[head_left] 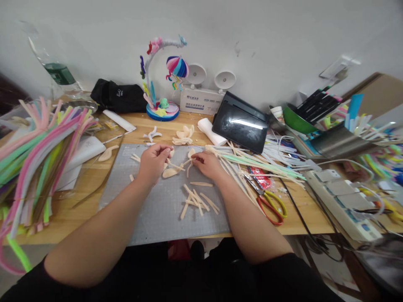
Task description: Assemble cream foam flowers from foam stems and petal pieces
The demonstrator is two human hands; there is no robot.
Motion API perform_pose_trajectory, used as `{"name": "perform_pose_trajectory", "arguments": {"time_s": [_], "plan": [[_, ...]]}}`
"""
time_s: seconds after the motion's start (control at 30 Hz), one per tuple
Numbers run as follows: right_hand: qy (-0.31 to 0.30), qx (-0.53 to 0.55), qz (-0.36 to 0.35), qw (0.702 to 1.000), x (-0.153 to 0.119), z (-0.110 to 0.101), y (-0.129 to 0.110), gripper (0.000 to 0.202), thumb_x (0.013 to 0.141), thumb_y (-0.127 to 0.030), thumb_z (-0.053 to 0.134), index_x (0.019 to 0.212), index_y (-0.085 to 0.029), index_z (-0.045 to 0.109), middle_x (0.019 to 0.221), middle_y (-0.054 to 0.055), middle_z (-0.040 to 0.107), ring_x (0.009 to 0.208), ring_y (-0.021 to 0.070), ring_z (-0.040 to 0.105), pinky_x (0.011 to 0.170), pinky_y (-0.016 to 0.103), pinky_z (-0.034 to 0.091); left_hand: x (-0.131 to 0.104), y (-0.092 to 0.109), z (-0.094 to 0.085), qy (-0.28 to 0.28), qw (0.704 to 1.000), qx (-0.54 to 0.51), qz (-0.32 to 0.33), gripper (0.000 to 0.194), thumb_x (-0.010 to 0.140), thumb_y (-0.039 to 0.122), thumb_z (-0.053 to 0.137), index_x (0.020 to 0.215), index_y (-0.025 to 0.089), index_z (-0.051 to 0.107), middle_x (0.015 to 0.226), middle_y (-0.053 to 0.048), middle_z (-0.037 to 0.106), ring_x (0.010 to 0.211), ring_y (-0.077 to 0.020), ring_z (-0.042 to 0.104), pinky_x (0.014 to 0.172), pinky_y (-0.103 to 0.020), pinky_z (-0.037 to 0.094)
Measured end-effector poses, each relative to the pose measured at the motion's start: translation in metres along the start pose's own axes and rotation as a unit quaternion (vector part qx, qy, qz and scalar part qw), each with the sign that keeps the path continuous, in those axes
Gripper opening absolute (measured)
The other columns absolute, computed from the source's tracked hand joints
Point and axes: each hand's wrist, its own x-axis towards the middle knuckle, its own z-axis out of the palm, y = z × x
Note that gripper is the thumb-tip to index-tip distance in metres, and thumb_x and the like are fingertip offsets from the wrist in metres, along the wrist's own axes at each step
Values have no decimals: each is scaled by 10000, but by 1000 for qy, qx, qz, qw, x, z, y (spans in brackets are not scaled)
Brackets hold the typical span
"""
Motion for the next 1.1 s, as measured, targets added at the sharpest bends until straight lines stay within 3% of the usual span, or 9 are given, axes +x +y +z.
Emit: {"name": "perform_pose_trajectory", "arguments": {"time_s": [0.1,0.2,0.3,0.4,0.53,0.67,0.83,0.97,1.1], "plan": [[18,-6,44,999,2,4,-6,269,694,-378,585,854,-166,627,726,36,600,637,128,516,613,248,388,-4,-1,3,-37,998,44,14,176,704,295,532,780,150,597,604,13,536,535,-86,464,523,-211,373],[45,-11,60,997,2,7,-10,143,671,-271,587,770,-170,606,695,19,602,624,125,517,597,241,384,-6,-3,6,-59,995,69,29,197,707,305,525,818,156,592,633,12,542,564,-95,478,548,-221,384],[80,12,58,995,1,6,-12,88,677,-167,521,739,-179,582,697,7,605,639,121,526,617,235,393,-4,-5,7,-53,996,66,33,231,697,314,540,862,158,580,692,1,553,619,-107,501,586,-234,403],[102,23,70,992,0,4,-12,100,694,-195,508,775,-189,565,702,4,603,649,128,531,633,246,398,-2,-8,6,-48,997,58,33,254,686,313,558,882,152,571,734,-12,560,665,-115,512,632,-248,413],[56,-8,88,995,2,7,-15,241,686,-329,566,878,-185,550,676,14,595,639,151,528,605,264,380,-1,-9,6,-57,996,62,25,229,679,299,570,857,155,578,744,-18,571,697,-125,522,668,-261,415],[50,-17,71,996,5,10,-15,254,679,-228,552,929,-184,547,666,13,584,635,156,519,617,273,383,-1,-10,6,-67,995,75,23,215,688,302,564,848,159,581,749,-18,572,696,-126,523,679,-269,416],[151,127,11,980,-3,0,-25,260,676,-239,551,931,-194,530,754,14,582,696,144,535,713,292,419,-1,-6,8,-57,998,16,-9,300,656,316,607,895,143,560,784,-28,579,717,-127,530,693,-277,426],[133,209,-47,968,-16,-6,-43,185,653,-285,600,811,-217,529,754,6,575,699,136,521,713,293,421,-5,4,9,-92,991,-73,-59,276,631,336,628,816,139,570,739,-10,583,663,-114,525,660,-266,435],[107,275,-30,955,-20,-4,-52,219,633,-309,637,770,-212,497,720,-9,549,658,115,491,655,262,418,-8,8,8,-75,997,-30,-13,173,641,310,612,685,147,575,608,23,536,577,-96,485,576,-225,400]]}}
